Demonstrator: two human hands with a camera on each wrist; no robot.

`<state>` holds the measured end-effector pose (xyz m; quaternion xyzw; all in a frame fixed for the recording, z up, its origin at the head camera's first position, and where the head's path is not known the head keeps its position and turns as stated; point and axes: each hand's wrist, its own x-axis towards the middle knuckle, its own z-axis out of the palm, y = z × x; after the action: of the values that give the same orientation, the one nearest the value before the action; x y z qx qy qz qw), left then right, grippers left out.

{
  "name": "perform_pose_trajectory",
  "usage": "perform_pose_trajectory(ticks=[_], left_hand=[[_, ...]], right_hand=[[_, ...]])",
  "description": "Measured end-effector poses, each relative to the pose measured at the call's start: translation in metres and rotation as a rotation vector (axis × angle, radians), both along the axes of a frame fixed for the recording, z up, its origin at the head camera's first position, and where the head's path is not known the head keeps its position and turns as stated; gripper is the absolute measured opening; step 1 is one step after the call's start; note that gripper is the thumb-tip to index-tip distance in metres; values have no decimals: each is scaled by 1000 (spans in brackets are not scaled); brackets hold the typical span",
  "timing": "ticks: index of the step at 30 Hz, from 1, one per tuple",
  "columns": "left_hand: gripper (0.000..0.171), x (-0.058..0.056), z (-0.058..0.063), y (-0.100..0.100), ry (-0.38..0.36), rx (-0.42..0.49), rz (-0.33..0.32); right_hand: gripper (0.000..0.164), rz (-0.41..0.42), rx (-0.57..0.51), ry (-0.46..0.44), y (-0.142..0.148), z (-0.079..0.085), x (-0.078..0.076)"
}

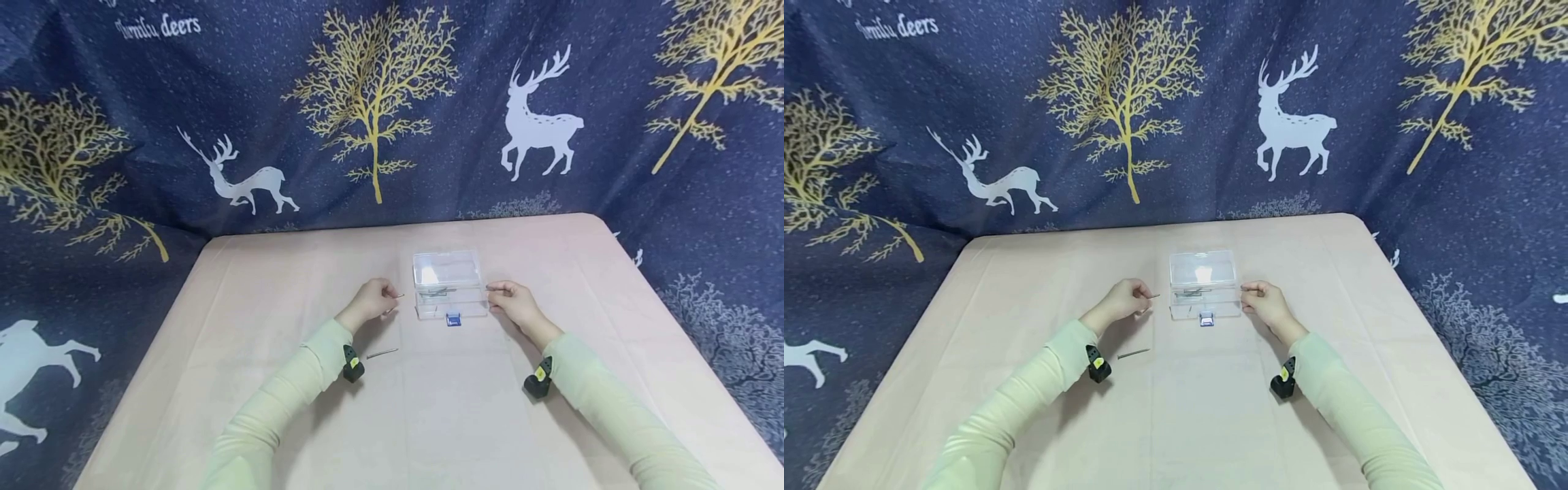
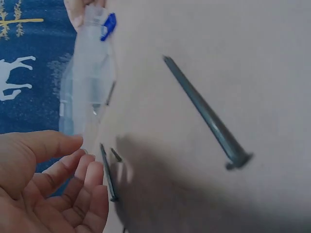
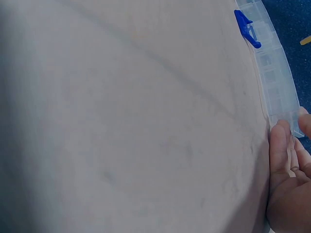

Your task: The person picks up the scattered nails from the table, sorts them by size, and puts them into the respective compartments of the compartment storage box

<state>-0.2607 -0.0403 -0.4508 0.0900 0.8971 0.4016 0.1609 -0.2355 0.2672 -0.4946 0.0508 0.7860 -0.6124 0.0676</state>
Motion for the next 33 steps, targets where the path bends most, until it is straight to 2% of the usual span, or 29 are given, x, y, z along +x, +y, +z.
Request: perform_pose_trajectory(ticks=[8, 15, 20, 25, 33], left_hand=[[9, 0, -6, -6, 25, -83, 1], [9, -1, -9, -6, 123, -187, -34], [9, 0, -10, -5, 126, -238, -29], [15, 2, -8, -1, 142, -313, -55], [9, 8, -4, 4, 127, -415, -86]], right_hand=[[38, -3, 7, -7, 0, -1, 1], [39, -6, 8, -11, 0, 1, 1], [38, -11, 15, -11, -1, 2, 1], [38, -15, 0, -3, -2, 2, 1], [39, -13, 3, -11, -2, 2, 1]])
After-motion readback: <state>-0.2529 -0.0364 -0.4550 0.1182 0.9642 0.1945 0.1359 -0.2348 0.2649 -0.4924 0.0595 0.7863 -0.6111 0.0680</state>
